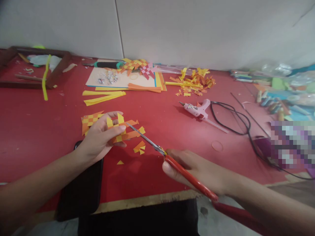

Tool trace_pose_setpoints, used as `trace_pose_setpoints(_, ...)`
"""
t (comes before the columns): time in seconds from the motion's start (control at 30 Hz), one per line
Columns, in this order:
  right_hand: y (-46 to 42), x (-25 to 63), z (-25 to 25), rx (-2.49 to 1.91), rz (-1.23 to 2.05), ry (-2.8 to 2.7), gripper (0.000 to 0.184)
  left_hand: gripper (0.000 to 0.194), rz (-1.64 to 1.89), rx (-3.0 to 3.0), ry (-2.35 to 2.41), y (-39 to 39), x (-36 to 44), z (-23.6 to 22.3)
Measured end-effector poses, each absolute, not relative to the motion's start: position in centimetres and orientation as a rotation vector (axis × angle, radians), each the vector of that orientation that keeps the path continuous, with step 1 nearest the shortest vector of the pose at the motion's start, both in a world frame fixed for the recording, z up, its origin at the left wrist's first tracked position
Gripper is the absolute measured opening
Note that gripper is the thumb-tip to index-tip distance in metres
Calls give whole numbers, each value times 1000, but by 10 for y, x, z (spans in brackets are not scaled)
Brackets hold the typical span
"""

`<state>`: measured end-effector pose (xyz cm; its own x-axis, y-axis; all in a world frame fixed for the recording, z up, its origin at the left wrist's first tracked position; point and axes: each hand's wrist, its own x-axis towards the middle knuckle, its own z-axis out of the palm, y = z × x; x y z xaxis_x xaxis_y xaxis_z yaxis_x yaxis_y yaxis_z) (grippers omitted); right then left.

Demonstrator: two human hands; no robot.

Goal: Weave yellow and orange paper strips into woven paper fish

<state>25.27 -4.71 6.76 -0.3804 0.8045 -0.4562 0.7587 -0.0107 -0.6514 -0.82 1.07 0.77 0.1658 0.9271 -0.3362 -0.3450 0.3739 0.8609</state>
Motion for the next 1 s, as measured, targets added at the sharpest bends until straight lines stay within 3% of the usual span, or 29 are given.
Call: trace_pose_setpoints(1.0, -42, 250, 66, -1708, 1492, -2182, 67, 50, 1037, 700, 1011, 11, -7, 11)
